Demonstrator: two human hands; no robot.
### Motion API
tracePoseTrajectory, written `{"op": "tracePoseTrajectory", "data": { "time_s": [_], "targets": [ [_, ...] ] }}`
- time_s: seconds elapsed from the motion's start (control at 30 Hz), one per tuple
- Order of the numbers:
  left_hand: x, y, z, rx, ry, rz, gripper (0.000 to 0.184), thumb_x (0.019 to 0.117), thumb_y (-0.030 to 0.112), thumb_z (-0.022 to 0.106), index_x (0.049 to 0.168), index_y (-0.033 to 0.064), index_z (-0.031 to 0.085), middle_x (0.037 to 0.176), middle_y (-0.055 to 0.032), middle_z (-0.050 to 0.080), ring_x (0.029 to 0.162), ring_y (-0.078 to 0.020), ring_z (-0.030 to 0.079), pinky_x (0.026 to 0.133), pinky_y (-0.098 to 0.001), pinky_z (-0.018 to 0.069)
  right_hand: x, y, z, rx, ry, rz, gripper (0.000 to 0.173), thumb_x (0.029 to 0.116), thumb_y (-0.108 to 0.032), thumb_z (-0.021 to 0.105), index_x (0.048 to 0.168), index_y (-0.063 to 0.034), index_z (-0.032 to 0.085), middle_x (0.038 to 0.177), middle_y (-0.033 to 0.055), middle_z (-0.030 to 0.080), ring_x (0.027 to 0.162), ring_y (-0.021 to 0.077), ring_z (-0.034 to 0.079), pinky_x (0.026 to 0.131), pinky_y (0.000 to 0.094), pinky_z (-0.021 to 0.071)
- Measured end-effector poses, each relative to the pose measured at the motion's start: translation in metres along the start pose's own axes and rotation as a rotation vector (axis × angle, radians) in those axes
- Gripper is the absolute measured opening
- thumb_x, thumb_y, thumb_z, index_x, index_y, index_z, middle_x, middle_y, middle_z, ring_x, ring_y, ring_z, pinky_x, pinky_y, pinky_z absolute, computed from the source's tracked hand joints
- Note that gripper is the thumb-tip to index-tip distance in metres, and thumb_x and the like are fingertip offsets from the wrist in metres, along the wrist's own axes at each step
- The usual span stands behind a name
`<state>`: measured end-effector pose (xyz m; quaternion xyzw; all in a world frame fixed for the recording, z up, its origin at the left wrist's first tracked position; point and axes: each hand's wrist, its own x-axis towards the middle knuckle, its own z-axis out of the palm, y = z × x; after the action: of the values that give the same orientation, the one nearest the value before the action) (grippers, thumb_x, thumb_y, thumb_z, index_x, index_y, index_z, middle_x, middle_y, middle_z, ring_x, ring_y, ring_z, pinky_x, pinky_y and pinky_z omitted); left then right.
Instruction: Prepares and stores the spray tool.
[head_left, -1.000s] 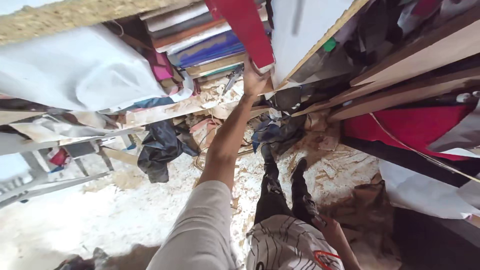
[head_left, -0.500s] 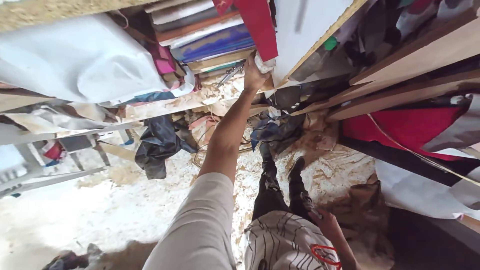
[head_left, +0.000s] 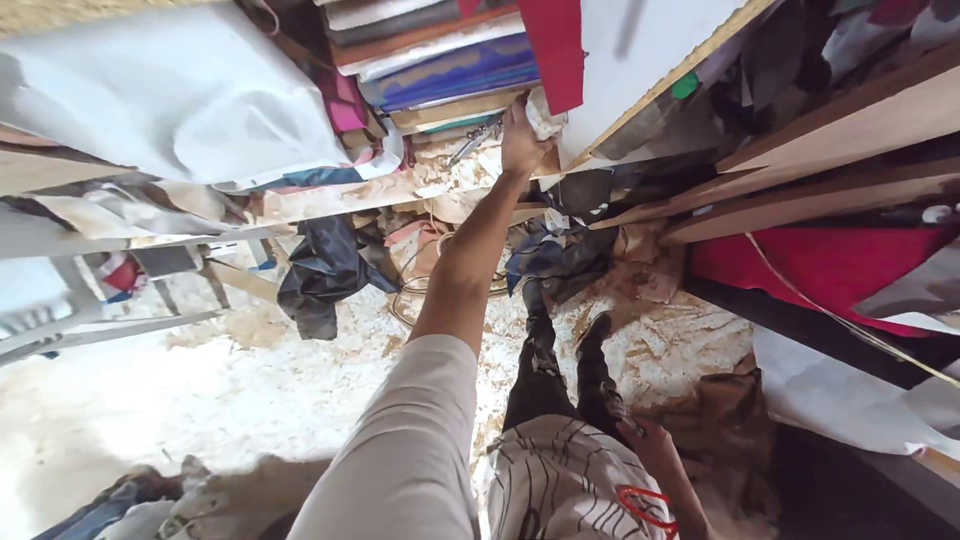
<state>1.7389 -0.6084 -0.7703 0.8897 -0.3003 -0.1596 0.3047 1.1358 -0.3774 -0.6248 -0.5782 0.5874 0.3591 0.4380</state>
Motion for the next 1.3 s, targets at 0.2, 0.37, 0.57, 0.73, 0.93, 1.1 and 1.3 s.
{"op": "tracePoseTrajectory", "data": {
  "time_s": [0.2,0.37,0.57,0.73,0.93,1.1,1.3],
  "targets": [
    [-0.005,0.0,0.0,-0.05,0.051,0.035,0.107,0.0646,0.042,0.092,0.153,0.0112,0.041,0.152,-0.0145,0.047,0.139,-0.0271,0.049,0.109,-0.0397,0.0509,-0.001,0.004,0.0,-0.008,0.012,-0.034,0.039,0.0941,-0.053,0.07,0.117,-0.0221,0.078,0.099,0.0057,0.077,0.092,0.0222,0.074,0.086,0.0544,0.0587],
    [-0.015,-0.002,-0.004,-0.136,0.173,0.032,0.114,0.0584,0.043,0.095,0.153,0.0097,0.041,0.156,-0.0187,0.04,0.146,-0.0311,0.039,0.116,-0.0374,0.0432,0.003,0.011,0.003,-0.019,0.002,-0.041,0.039,0.0942,-0.053,0.07,0.116,-0.0209,0.078,0.097,0.0071,0.077,0.091,0.0236,0.074,0.085,0.0551,0.0583],
    [-0.109,-0.022,-0.021,-0.13,0.048,-0.176,0.112,0.0697,0.04,0.092,0.16,0.0144,0.031,0.166,-0.0173,0.026,0.147,-0.0327,0.038,0.113,-0.0463,0.0468,0.002,0.004,-0.006,-0.032,-0.001,-0.038,0.042,0.0939,-0.055,0.069,0.117,-0.0208,0.077,0.101,0.0101,0.077,0.095,0.0282,0.073,0.087,0.0584,0.0577],
    [-0.261,-0.067,-0.027,-0.075,-0.37,-0.276,0.081,0.0925,0.04,0.073,0.154,0.0008,0.037,0.154,-0.0227,0.045,0.142,-0.0323,0.046,0.118,-0.0454,0.0407,-0.004,0.004,-0.026,0.014,0.066,-0.093,0.036,0.0945,-0.051,0.07,0.114,-0.0226,0.078,0.098,0.0083,0.077,0.091,0.0267,0.074,0.085,0.0595,0.058],
    [-0.458,-0.13,-0.093,-0.019,-0.936,-0.571,0.053,0.0989,0.045,0.064,0.132,0.0045,0.065,0.128,-0.0183,0.068,0.123,-0.0319,0.064,0.109,-0.0537,0.0486,-0.014,0.044,-0.065,0.115,0.192,-0.112,0.041,0.1024,-0.052,0.058,0.121,-0.0206,0.077,0.104,0.013,0.076,0.092,0.0316,0.072,0.085,0.0624,0.0552],
    [-0.526,-0.142,-0.161,-0.147,-0.812,-1.075,0.072,0.1079,0.059,0.033,0.125,-0.0032,0.064,0.106,-0.0213,0.075,0.091,-0.0328,0.075,0.084,-0.0522,0.0605,-0.04,0.121,-0.056,0.325,0.362,0.055,0.045,0.0994,-0.046,0.066,0.13,-0.013,0.07,0.104,0.0215,0.073,0.091,0.0398,0.071,0.082,0.0653,0.055],
    [-0.467,-0.107,-0.185,-0.006,-0.839,-0.733,0.04,0.1096,0.021,0.044,0.14,-0.0037,0.053,0.124,-0.0219,0.069,0.106,-0.0326,0.072,0.095,-0.0494,0.0579,-0.087,0.248,0.001,0.379,0.232,0.223,0.038,0.0953,-0.03,0.075,0.126,-0.0077,0.07,0.103,0.0241,0.072,0.085,0.0396,0.069,0.077,0.0624,0.0554]
  ]
}}
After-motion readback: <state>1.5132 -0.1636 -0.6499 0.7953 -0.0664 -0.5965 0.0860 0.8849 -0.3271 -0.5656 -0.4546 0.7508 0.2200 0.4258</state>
